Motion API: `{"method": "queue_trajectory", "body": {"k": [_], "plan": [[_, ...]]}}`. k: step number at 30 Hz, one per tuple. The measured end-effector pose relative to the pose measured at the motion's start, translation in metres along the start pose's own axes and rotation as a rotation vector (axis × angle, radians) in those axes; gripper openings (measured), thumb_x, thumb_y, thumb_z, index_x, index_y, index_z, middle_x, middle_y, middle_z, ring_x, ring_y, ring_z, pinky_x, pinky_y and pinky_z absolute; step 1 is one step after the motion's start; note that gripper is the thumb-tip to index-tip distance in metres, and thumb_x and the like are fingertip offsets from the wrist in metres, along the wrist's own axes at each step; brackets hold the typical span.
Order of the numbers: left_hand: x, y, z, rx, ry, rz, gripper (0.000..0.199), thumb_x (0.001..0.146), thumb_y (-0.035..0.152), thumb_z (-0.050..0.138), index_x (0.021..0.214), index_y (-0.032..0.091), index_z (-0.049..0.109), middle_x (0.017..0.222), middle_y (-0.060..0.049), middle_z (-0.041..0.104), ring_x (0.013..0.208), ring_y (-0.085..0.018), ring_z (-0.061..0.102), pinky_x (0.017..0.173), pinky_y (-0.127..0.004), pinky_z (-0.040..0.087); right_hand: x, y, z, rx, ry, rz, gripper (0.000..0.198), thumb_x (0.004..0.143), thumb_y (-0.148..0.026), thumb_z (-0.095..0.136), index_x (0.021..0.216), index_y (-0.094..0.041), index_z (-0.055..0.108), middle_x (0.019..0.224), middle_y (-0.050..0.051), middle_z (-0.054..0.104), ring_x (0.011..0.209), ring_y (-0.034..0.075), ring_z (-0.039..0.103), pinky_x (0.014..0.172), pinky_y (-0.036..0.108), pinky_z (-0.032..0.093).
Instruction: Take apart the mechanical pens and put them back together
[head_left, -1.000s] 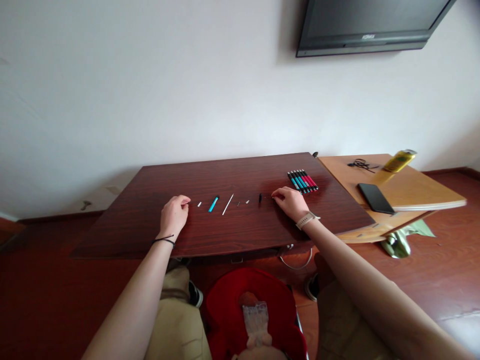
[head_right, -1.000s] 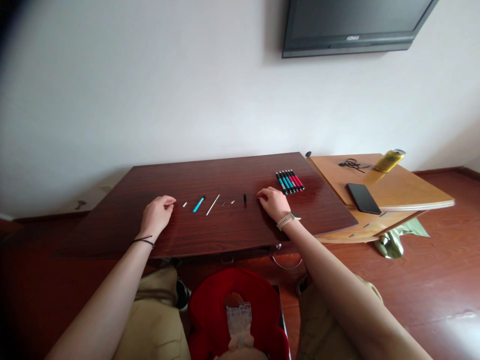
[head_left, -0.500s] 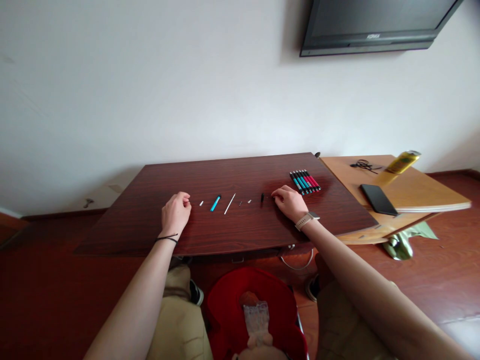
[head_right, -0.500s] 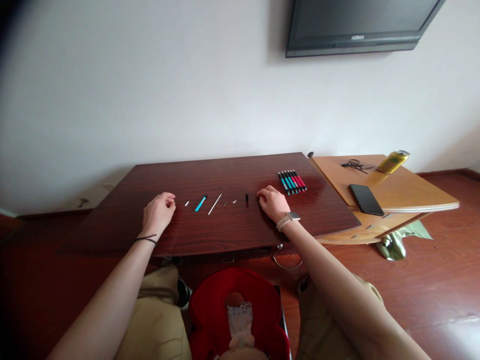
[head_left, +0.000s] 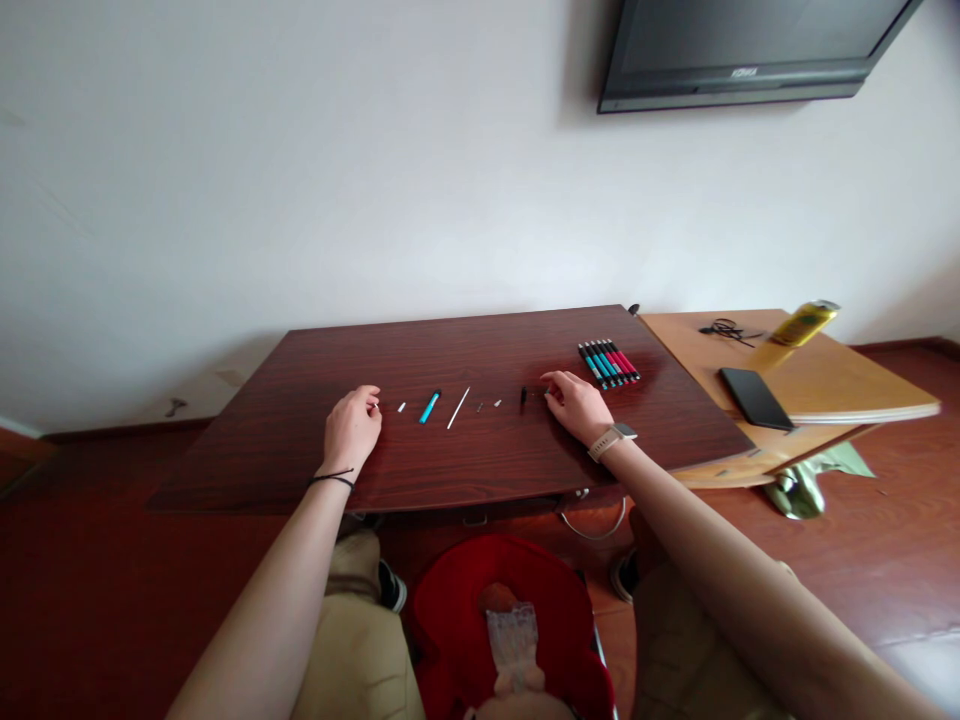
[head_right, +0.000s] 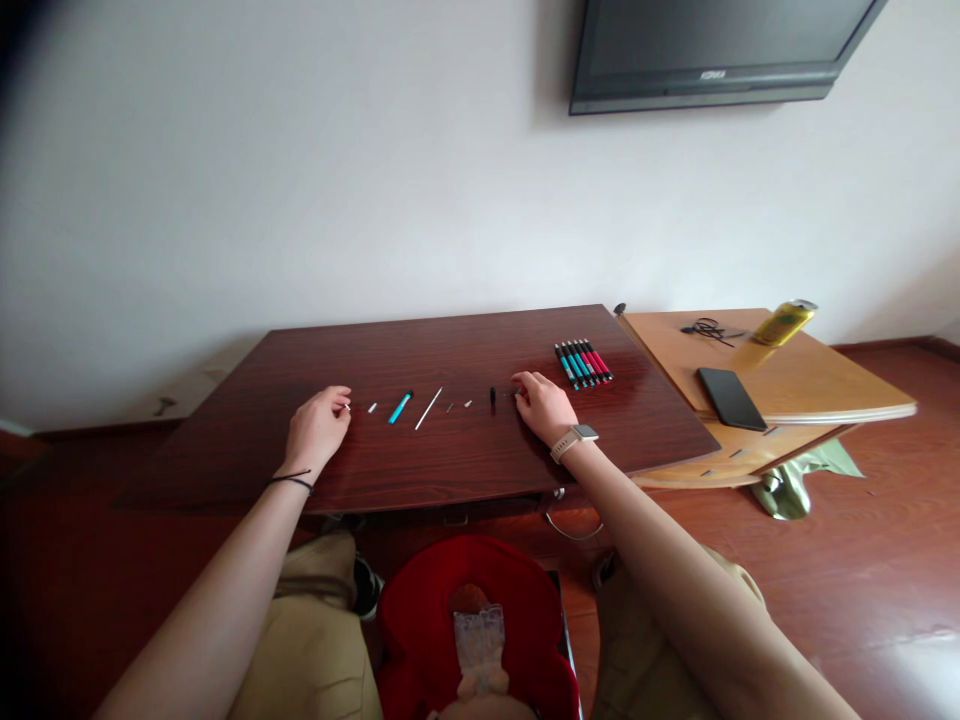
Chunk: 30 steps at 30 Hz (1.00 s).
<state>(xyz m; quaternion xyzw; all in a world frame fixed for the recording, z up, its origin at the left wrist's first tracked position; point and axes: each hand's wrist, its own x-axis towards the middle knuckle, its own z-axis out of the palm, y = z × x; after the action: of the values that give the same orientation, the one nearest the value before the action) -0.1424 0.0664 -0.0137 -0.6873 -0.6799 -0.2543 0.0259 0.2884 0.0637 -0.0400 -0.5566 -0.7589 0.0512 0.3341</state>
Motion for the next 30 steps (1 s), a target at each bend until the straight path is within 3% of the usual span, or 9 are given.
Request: {"method": "queue_trajectory", "body": {"k": [11,15,18,22,30], "plan": [[-0.003,0.002,-0.002,0.003,-0.012,-0.009,0.034,0.092,0.014,0.058,0.123,0.02,0.07,0.118,-0.01,0.076,0.102,-0.024,0.072,0.095,-0.035,0.054,-0.003,0.007,-0.001,0.094,-0.003,0.041,0.037,0.092,-0.016,0.064,0.129,-0.02,0.065,0.098,0.006,0.073,0.084,0.021,0.069,0.082,0.032,0.055],[-0.009,0.009,-0.014,-0.001,0.081,0.043,0.031,0.095,0.017,0.056,0.123,0.02,0.068,0.122,-0.01,0.072,0.106,-0.025,0.07,0.098,-0.035,0.053,-0.01,0.009,-0.008,0.086,-0.005,0.054,0.042,0.092,-0.017,0.064,0.134,-0.02,0.062,0.102,0.006,0.073,0.082,0.021,0.068,0.082,0.033,0.055],[-0.017,0.017,-0.027,-0.04,0.133,0.121,0.025,0.099,0.02,0.053,0.119,0.021,0.067,0.118,-0.008,0.072,0.106,-0.025,0.069,0.098,-0.034,0.052,-0.019,0.005,-0.019,0.053,0.006,0.064,0.033,0.094,-0.02,0.062,0.128,-0.02,0.063,0.101,0.006,0.073,0.081,0.021,0.068,0.079,0.032,0.053],[-0.036,0.033,-0.038,-0.088,0.042,0.241,0.018,0.105,0.025,0.048,0.108,0.023,0.066,0.108,-0.007,0.072,0.099,-0.023,0.068,0.092,-0.033,0.051,-0.034,-0.013,-0.03,0.008,0.014,0.039,0.003,0.098,-0.025,0.062,0.1,-0.023,0.063,0.093,0.004,0.071,0.081,0.021,0.067,0.074,0.03,0.047],[-0.08,0.062,-0.02,-0.023,-0.198,0.417,0.018,0.109,0.031,0.046,0.097,0.025,0.059,0.091,-0.005,0.07,0.083,-0.023,0.067,0.076,-0.034,0.048,-0.057,-0.045,-0.021,-0.031,-0.175,-0.039,0.022,0.105,-0.039,0.059,0.089,-0.025,0.061,0.083,0.001,0.071,0.071,0.018,0.063,0.066,0.027,0.036]]}}
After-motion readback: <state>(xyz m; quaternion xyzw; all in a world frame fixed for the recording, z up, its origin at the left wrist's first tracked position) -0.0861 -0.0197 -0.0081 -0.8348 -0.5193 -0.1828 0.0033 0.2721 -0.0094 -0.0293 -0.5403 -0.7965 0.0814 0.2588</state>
